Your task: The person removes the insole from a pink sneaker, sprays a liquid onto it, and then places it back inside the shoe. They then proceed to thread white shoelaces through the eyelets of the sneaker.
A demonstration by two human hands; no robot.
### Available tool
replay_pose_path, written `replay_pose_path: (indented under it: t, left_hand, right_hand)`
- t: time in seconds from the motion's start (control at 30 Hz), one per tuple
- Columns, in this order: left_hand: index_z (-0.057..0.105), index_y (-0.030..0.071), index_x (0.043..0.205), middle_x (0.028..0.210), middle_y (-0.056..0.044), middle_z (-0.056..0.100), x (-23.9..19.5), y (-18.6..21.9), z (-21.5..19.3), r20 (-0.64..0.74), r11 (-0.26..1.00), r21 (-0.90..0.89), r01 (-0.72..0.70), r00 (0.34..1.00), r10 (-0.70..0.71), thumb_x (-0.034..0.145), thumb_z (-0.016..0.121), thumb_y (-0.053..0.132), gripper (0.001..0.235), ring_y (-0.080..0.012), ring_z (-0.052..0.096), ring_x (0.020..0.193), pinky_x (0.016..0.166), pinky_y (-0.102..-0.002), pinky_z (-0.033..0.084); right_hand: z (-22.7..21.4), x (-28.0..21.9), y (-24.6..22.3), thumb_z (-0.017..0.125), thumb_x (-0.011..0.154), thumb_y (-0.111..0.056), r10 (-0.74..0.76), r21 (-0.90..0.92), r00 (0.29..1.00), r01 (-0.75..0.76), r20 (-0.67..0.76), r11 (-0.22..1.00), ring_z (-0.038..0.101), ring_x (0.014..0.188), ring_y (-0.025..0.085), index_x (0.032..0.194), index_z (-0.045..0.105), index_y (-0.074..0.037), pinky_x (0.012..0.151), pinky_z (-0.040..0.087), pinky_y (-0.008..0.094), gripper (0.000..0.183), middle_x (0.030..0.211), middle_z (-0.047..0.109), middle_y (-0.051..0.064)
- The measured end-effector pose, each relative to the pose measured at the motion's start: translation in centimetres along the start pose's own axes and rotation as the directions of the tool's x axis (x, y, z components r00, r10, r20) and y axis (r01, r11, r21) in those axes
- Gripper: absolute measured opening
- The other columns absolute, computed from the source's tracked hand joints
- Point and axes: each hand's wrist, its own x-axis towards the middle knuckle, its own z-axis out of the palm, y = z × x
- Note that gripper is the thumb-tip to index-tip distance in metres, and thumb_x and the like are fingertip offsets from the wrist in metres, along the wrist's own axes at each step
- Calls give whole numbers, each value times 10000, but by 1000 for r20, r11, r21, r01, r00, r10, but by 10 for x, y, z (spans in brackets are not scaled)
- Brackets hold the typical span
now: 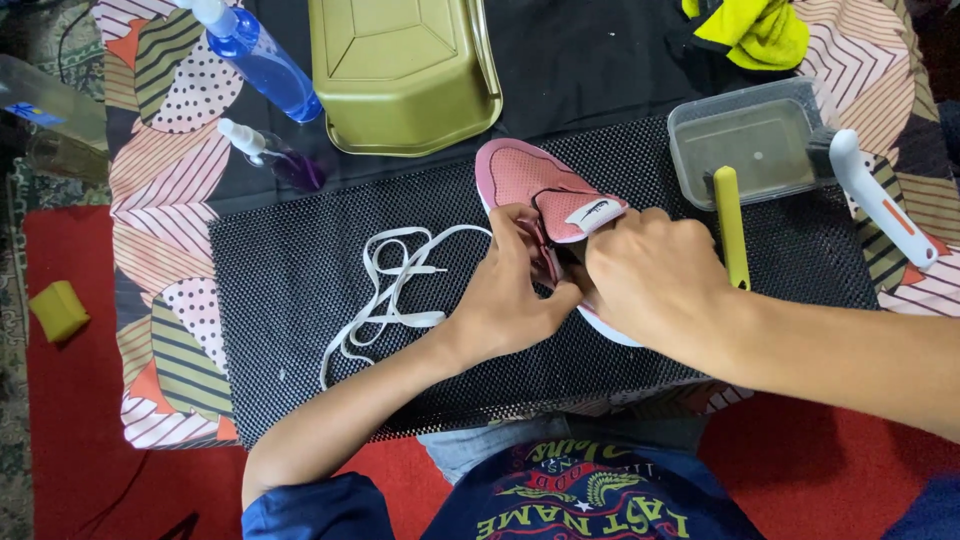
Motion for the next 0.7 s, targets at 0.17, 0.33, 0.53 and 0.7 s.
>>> replay_pose_path:
  t: [0.17, 0.33, 0.53, 0.7]
  left_hand:
    - [287, 59, 1233, 930, -69, 568, 2, 10, -1, -32, 996, 42, 85, 996, -84, 761, 648, 162, 604, -181, 634, 744, 733, -334, 572]
    - [295, 64, 1241, 927, -58, 571, 2, 7, 2, -53, 996, 54, 67, 996, -64, 759, 640, 168, 602, -185, 634, 747, 761, -341, 561]
    - [294, 62, 1245, 874, -32, 568, 1, 10, 2, -42, 996, 52, 71, 997, -69, 778, 636, 148, 585, -158, 618, 729, 731, -317, 555]
    - [292, 62, 1249, 892, -22, 564, 2, 11, 3, -41, 996, 48, 71, 997, -69, 786, 635, 148, 583, -141, 604, 731, 720, -305, 550]
  right_hand:
    - [-40, -26, -5, 571, 825, -750, 72, -247, 993, -46, 98, 968, 718, 727, 263, 1160, 612, -26, 468, 577, 373, 799, 865, 708, 95]
    - [-40, -38, 4, 553, 824, -836, 177, -223, 973, -141, 147, 964, 719, 734, 250, 937, 654, -115, 468, 563, 392, 738, 843, 690, 70]
    - [-30, -36, 10, 571, 914, -611, 150, -90, 988, -147, 28, 985, 731, 731, 234, 876, 648, -119, 454, 549, 385, 500, 826, 708, 51]
    - [-12, -20, 7, 571, 980, -535, 66, -55, 997, -67, -29, 996, 732, 698, 237, 954, 651, -56, 422, 550, 354, 486, 807, 711, 83]
